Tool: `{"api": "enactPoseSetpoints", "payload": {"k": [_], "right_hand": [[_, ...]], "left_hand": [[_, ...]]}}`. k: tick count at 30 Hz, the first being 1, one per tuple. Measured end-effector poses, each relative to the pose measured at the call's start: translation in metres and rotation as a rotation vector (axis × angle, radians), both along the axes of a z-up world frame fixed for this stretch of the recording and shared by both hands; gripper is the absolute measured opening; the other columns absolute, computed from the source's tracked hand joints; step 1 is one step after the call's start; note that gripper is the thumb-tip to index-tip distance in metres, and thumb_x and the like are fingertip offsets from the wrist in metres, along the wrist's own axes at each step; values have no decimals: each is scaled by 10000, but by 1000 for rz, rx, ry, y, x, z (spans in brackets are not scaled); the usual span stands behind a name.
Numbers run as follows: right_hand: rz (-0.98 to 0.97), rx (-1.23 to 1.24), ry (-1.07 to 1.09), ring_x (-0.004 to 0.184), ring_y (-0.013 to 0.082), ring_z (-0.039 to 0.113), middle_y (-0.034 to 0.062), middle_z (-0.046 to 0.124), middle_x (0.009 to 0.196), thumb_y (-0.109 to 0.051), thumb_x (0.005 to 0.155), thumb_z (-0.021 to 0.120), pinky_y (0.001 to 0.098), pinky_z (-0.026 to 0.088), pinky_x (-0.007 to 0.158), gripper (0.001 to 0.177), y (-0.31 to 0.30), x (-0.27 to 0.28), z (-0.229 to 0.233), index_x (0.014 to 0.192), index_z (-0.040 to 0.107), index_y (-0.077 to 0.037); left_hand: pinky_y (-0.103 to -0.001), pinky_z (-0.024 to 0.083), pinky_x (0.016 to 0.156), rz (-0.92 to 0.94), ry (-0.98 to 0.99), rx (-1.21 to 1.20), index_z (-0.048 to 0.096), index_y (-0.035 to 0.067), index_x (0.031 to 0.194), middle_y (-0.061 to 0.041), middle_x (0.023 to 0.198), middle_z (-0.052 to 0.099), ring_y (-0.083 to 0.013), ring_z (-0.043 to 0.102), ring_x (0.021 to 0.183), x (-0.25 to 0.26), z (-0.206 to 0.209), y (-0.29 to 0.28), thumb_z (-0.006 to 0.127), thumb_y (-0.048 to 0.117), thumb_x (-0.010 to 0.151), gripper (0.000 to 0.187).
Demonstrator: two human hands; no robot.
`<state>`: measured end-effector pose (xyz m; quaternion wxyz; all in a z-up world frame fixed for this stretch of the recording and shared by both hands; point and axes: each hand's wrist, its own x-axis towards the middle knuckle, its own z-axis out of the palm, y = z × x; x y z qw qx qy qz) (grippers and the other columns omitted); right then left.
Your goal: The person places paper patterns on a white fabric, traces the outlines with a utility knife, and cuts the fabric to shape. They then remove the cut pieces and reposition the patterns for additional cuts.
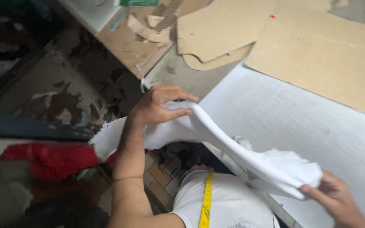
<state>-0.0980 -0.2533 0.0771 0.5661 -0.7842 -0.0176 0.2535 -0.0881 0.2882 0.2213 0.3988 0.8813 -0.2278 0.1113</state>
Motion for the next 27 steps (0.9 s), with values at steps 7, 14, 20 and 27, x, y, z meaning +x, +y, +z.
{"api": "enactPoseSetpoints", "payload": {"k": [7, 14, 20, 27], "right_hand": [[-405, -165, -403, 805, 124, 643, 135, 682, 1106, -69, 989, 744, 254, 496, 656, 475, -110, 7, 23, 1385, 510, 46], [-693, -671, -477, 1160, 242, 667, 160, 673, 1350, -28, 953, 736, 377, 570, 911, 528, -136, -34, -30, 1465, 614, -66], [-1120, -725, -53, 901, 199, 660, 119, 693, 1097, -215, 905, 841, 348, 551, 741, 479, -127, -104, -62, 1323, 649, -80], [-990, -789, -139, 761, 232, 645, 126, 694, 810, -279, 1097, 696, 387, 540, 697, 348, -113, -94, -103, 948, 710, 35]], "left_hand": [[-320, 581, 918, -277, 72, 14, 761, 179, 1186, 2, 1154, 777, -167, 736, 1051, 195, -85, -162, 857, 216, 885, 319], [-638, 102, 1225, -97, -121, 350, 472, 109, 1542, -202, 1647, 297, -373, 233, 1536, 206, -211, -214, 845, 290, 898, 766], [-585, 303, 1140, 537, 250, 267, 559, 124, 1359, -153, 1414, 479, -339, 402, 1372, 142, -235, -124, 862, 449, 835, 688], [-435, 529, 953, 625, 181, 229, 609, 134, 1344, -71, 1264, 661, -274, 650, 1159, 124, -257, -109, 785, 434, 1060, 449]]}}
